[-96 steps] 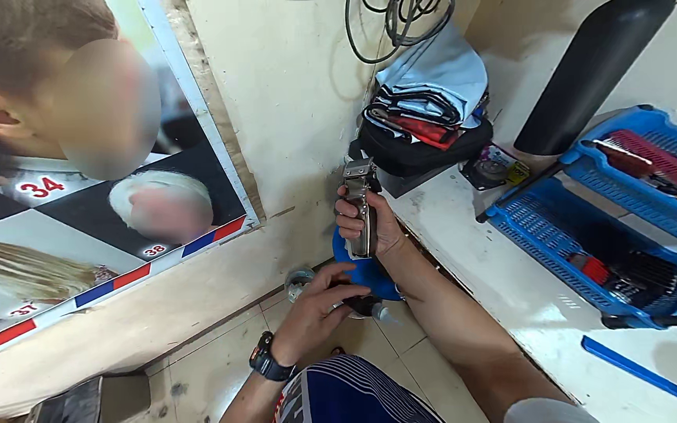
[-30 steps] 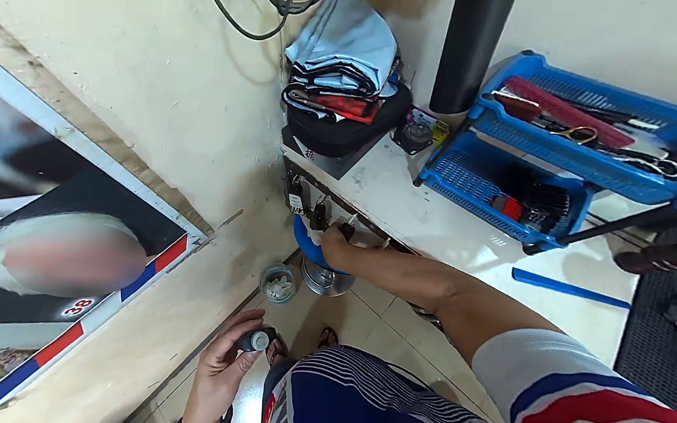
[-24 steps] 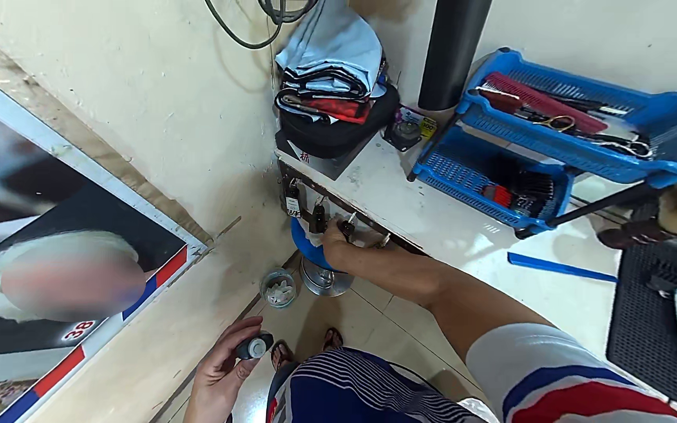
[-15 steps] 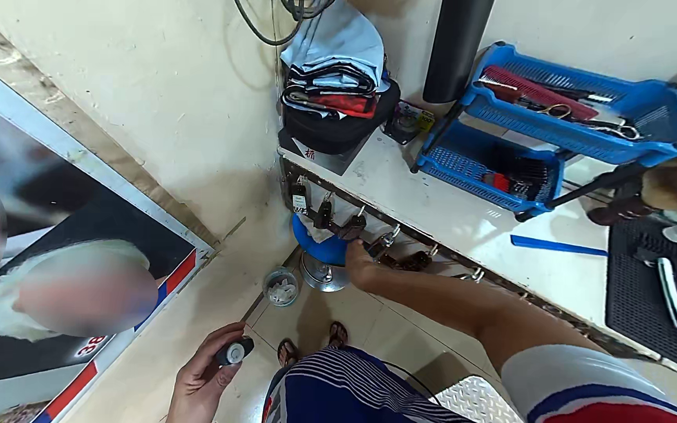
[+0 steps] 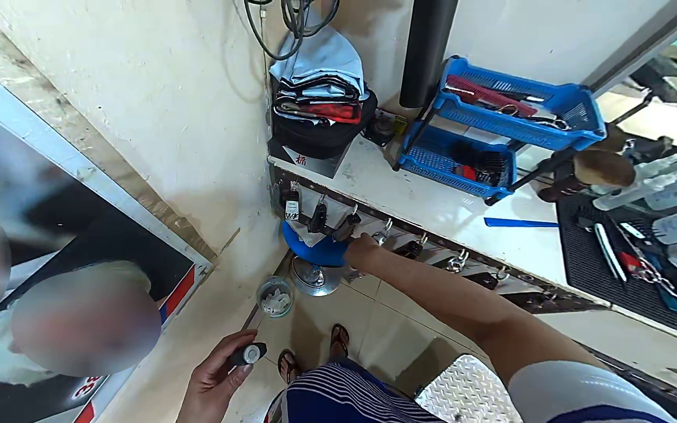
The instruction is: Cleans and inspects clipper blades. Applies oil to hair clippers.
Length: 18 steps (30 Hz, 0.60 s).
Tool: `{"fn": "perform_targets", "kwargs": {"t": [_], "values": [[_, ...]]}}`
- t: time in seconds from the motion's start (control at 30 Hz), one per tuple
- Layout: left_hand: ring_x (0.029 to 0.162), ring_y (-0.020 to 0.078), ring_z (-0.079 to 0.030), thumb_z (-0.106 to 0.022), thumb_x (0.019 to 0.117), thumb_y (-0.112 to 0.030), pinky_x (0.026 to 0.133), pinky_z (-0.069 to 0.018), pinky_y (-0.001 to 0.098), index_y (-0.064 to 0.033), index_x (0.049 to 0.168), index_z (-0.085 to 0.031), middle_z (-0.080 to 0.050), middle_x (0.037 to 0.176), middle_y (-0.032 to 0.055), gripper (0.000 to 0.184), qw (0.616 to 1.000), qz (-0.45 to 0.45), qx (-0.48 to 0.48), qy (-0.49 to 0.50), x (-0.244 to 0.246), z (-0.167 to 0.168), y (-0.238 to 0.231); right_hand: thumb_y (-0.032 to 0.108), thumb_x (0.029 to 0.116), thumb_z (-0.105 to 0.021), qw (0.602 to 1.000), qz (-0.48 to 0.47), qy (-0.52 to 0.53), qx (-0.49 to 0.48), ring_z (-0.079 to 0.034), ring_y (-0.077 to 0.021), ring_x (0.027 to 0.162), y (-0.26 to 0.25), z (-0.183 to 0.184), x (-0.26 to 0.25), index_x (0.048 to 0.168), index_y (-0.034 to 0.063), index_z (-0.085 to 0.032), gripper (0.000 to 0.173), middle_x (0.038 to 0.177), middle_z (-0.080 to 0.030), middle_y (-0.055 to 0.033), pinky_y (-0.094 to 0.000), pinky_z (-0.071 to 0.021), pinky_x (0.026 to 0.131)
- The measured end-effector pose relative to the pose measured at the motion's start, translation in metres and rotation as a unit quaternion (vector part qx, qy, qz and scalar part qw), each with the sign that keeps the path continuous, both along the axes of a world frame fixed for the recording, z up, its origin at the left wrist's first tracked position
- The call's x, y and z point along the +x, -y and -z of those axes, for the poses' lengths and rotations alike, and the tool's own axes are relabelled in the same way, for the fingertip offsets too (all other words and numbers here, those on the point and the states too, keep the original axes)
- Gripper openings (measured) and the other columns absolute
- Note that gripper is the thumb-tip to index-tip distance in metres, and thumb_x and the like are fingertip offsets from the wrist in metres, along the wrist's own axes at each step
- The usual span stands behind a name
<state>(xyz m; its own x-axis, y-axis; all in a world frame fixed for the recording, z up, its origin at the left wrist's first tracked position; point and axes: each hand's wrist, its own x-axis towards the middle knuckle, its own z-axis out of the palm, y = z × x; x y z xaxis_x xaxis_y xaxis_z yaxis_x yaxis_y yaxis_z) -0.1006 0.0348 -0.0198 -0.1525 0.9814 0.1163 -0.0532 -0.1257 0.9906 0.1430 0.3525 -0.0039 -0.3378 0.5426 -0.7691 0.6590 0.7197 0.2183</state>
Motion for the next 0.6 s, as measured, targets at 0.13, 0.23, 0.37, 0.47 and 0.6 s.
{"fn": "perform_targets", "kwargs": {"t": [0.13,0.23,0.37,0.47,0.6], "values": [[0.120,0.0233,-0.065,-0.073,0.0949,-0.017,0.100,-0.0568,0.0346,-0.0079,0.131,-0.069,-0.065,0.136,0.0115,0.038,0.999,0.032,-0.017,-0.001,-0.002,-0.003,-0.003,0.014,0.0813,-0.083,0.976,-0.038,-0.202,-0.070,-0.063,-0.0437,0.114,-0.028,-0.026,0.020,0.129,0.0104,-0.068,0.050,0.120,-0.069,-0.0210,-0.0697,-0.0466,0.095],[0.118,0.0239,-0.066,-0.072,0.0952,-0.017,0.100,-0.0569,0.0356,-0.0061,0.131,-0.069,-0.067,0.132,0.0129,0.037,0.998,0.052,-0.019,-0.004,0.000,-0.010,-0.008,0.002,0.0797,-0.082,0.935,0.036,-0.327,-0.129,-0.067,-0.0377,0.106,-0.041,-0.057,0.032,0.131,0.0099,-0.068,0.053,0.115,-0.070,-0.0191,-0.0644,-0.0513,0.091],[0.117,0.0248,-0.066,-0.072,0.0959,-0.017,0.101,-0.0563,0.0359,-0.0046,0.130,-0.068,-0.067,0.130,0.0142,0.037,0.997,0.068,-0.017,-0.010,0.005,-0.014,-0.013,-0.006,0.0844,-0.075,0.865,0.142,-0.408,-0.256,-0.065,-0.0289,0.109,-0.064,-0.091,0.052,0.140,0.0062,-0.059,0.059,0.123,-0.066,-0.0182,-0.0515,-0.0527,0.096],[0.117,0.0249,-0.066,-0.071,0.0965,-0.018,0.101,-0.0562,0.0358,-0.0043,0.131,-0.068,-0.067,0.130,0.0143,0.037,0.997,0.076,-0.022,-0.008,0.010,-0.015,-0.013,-0.008,0.0821,-0.072,0.811,0.178,-0.471,-0.297,-0.067,-0.0193,0.098,-0.082,-0.092,0.068,0.136,0.0054,-0.061,0.057,0.115,-0.070,-0.0133,-0.0391,-0.0567,0.085],[0.114,0.0241,-0.068,-0.071,0.0962,-0.017,0.098,-0.0575,0.0361,-0.0038,0.130,-0.069,-0.068,0.128,0.0136,0.036,0.997,0.058,-0.032,-0.029,0.016,-0.018,-0.014,-0.001,0.0853,-0.069,0.768,0.187,-0.543,-0.284,-0.068,-0.0148,0.092,-0.077,-0.111,0.079,0.130,0.0042,-0.063,0.046,0.107,-0.071,-0.0100,-0.0336,-0.0575,0.084]]}}
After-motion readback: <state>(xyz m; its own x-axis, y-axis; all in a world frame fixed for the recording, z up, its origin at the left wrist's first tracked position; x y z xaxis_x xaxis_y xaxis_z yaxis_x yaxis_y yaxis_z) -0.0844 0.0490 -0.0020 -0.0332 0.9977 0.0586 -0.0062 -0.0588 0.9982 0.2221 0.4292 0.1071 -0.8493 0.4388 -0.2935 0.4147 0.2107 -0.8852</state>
